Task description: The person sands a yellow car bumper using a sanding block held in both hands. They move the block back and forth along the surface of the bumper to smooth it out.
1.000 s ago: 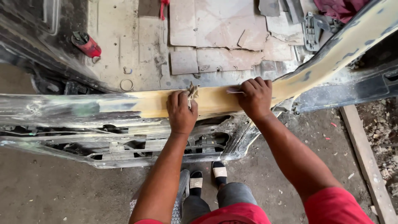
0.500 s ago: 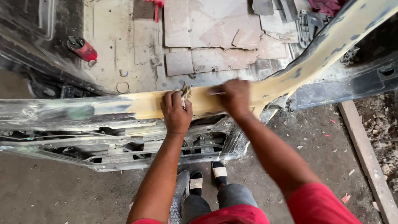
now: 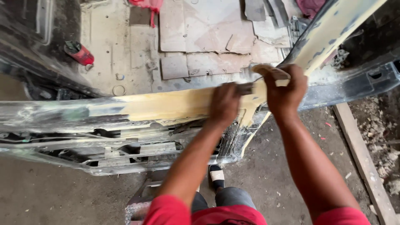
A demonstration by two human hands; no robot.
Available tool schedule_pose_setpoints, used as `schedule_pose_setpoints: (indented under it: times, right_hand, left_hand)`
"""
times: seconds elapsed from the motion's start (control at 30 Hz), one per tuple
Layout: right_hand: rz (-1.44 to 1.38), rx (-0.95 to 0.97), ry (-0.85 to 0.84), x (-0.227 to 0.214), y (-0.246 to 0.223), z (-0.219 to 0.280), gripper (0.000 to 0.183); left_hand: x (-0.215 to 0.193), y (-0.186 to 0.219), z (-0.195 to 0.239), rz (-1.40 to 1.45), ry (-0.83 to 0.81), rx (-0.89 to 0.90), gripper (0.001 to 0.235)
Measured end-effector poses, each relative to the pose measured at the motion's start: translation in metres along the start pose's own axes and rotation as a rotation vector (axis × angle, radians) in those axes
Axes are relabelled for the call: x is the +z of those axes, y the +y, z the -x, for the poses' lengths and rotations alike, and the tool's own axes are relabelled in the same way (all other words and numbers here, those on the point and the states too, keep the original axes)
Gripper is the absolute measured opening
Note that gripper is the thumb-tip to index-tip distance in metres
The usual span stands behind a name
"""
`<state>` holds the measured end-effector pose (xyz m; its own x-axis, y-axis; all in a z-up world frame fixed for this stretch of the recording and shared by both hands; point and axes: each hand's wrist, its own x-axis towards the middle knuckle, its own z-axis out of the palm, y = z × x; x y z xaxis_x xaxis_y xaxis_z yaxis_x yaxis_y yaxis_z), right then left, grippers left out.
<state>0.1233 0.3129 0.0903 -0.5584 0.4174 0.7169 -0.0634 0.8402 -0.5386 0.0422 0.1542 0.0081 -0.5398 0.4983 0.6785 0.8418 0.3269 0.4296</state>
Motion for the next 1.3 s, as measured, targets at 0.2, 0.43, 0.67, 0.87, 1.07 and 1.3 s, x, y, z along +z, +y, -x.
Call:
schedule_pose_setpoints:
  times: [0.2,0.43,0.67,0.87,1.07,1.3]
  right_hand:
    - [0.193,-0.052,-0.006,-0.012,-0.011,0.000,0.030]
    - [0.177,0.049,-0.071,0.010,-0.008,0.011,0.034]
    - [0.210,0.080,-0.247,0.044,-0.010,0.028,0.027]
    - [0.197,0.078,-0.305,0.055,-0.034,0.039,0.022]
    - [0.184,0.104,-0.350,0.062,-0.036,0.055,0.016]
    - [0.061,0.279,-0.502,0.070,-0.070,0.061,0.015]
  left_hand:
    - [0.077,0.042,-0.035,0.061,-0.335,0.142,0.024]
    - [-0.001,-0.019,-0.006,-0.074,-0.667,0.123,0.027]
    - [-0.111,-0.103,0.043,-0.439,-0.590,0.216,0.024]
    - [-0.192,-0.141,0.066,-0.576,-0.617,0.131,0.030]
    - [-0.264,-0.190,0.097,-0.810,-0.604,-0.032,0.043]
    - [-0.316,-0.214,0.131,-0.790,-0.262,-0.634,0.035]
